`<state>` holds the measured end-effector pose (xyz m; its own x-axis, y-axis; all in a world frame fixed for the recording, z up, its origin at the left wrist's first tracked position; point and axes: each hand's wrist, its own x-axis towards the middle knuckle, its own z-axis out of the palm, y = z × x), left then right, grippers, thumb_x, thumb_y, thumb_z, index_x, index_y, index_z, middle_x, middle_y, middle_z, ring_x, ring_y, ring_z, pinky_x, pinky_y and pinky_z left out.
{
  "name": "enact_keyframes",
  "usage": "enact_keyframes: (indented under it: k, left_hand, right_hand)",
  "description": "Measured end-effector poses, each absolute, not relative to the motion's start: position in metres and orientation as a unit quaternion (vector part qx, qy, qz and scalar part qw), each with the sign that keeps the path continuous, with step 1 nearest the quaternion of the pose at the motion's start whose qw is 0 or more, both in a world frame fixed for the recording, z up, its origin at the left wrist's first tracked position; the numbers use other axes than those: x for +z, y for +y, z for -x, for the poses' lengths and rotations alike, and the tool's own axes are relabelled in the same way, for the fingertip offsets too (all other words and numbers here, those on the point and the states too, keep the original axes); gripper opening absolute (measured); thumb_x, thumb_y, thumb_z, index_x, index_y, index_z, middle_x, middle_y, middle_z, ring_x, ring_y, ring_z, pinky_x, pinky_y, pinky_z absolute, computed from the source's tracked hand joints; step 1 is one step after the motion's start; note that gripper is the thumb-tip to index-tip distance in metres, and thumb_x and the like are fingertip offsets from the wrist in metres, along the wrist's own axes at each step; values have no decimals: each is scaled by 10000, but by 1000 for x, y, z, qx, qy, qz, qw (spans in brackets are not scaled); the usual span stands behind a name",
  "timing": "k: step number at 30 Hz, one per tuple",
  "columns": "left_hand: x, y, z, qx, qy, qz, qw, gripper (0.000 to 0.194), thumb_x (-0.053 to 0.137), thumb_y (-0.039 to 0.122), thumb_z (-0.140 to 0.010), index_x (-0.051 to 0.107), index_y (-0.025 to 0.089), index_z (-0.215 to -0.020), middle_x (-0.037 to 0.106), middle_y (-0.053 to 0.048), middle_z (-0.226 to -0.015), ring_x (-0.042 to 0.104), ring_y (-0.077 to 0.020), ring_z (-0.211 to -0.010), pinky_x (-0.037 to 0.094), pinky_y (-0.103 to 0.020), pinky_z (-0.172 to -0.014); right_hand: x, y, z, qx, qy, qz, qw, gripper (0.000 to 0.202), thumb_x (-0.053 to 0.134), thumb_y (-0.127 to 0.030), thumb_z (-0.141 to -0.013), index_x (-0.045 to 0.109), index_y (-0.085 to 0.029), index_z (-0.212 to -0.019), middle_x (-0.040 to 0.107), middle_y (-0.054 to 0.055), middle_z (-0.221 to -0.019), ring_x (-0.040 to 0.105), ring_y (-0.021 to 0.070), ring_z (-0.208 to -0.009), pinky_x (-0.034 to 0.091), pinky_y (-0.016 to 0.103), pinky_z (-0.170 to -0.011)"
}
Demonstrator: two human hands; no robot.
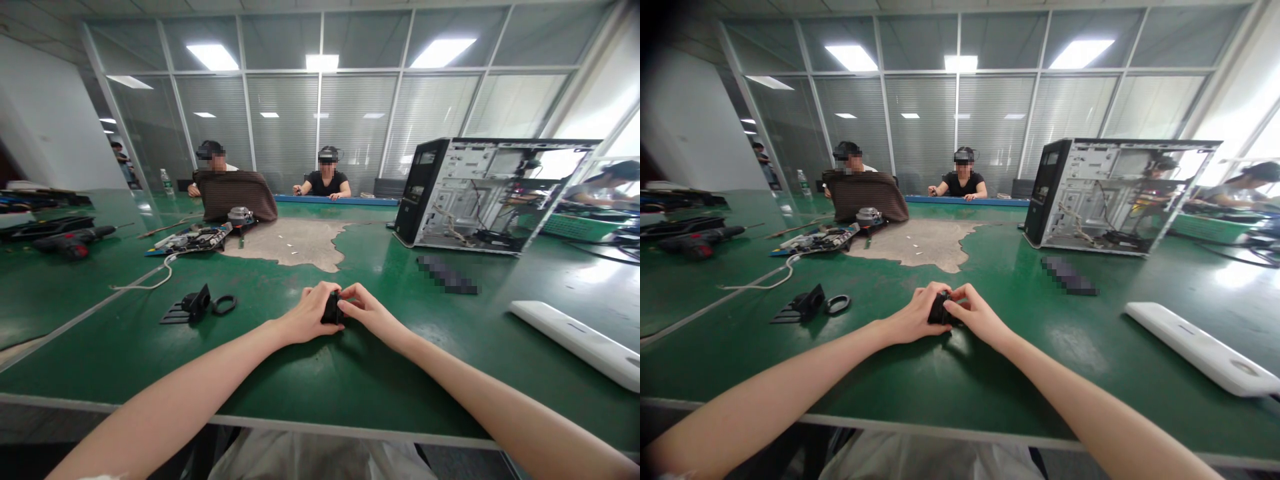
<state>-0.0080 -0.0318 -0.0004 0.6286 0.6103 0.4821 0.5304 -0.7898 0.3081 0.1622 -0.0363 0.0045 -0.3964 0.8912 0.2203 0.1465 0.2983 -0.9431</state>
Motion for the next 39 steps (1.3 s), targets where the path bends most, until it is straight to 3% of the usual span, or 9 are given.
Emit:
enact_keyframes:
  k: [3,8,13,18,25,30,39]
  left_hand:
    - [0,-33,8,292,319,-899,72,586,597,360,-690,256,205,-1141,409,-76,-1085,423,-223,-1011,311,-364,-849]
    - [1,-33,8,288,322,-899,72,550,586,349,-696,274,206,-1125,410,-72,-1079,430,-216,-998,313,-360,-837]
    - [1,-33,8,291,320,-900,65,578,597,360,-688,265,199,-1133,409,-75,-1080,421,-220,-1012,307,-364,-848]
    - [0,-32,8,290,323,-898,69,590,598,362,-688,255,196,-1139,406,-80,-1092,419,-221,-1015,310,-360,-850]
    - [0,-32,8,287,321,-900,72,560,596,323,-686,265,203,-1122,410,-71,-1080,422,-210,-1024,304,-357,-864]
    - [0,-31,8,290,320,-900,68,577,600,348,-684,263,209,-1131,408,-72,-1087,421,-216,-1028,303,-362,-865]
    - [-1,-31,8,288,325,-898,74,573,587,335,-695,253,220,-1146,417,-71,-1101,432,-217,-1033,305,-367,-855]
  right_hand:
    - [6,-40,-163,476,-704,356,387,199,516,-348,-756,405,-199,-827,494,-19,-786,534,110,-701,469,284,-653]
    - [10,-50,-162,393,-750,345,406,158,542,-278,-744,423,-204,-819,506,3,-874,529,147,-853,466,291,-722]
    - [8,-41,-161,420,-722,364,412,162,518,-316,-759,411,-198,-787,524,-18,-758,558,132,-733,459,284,-659]
    - [4,-39,-163,461,-700,371,400,212,548,-336,-734,420,-195,-826,523,-13,-793,555,117,-694,469,298,-664]
    - [8,-52,-163,366,-758,346,415,119,538,-256,-745,454,-202,-809,461,7,-899,513,142,-874,487,282,-721]
    - [5,-44,-160,399,-722,362,434,175,548,-263,-734,409,-202,-823,467,-2,-859,533,134,-834,488,285,-703]
    - [4,-49,-164,412,-752,340,387,197,523,-288,-755,421,-222,-910,513,14,-932,556,135,-795,497,299,-688]
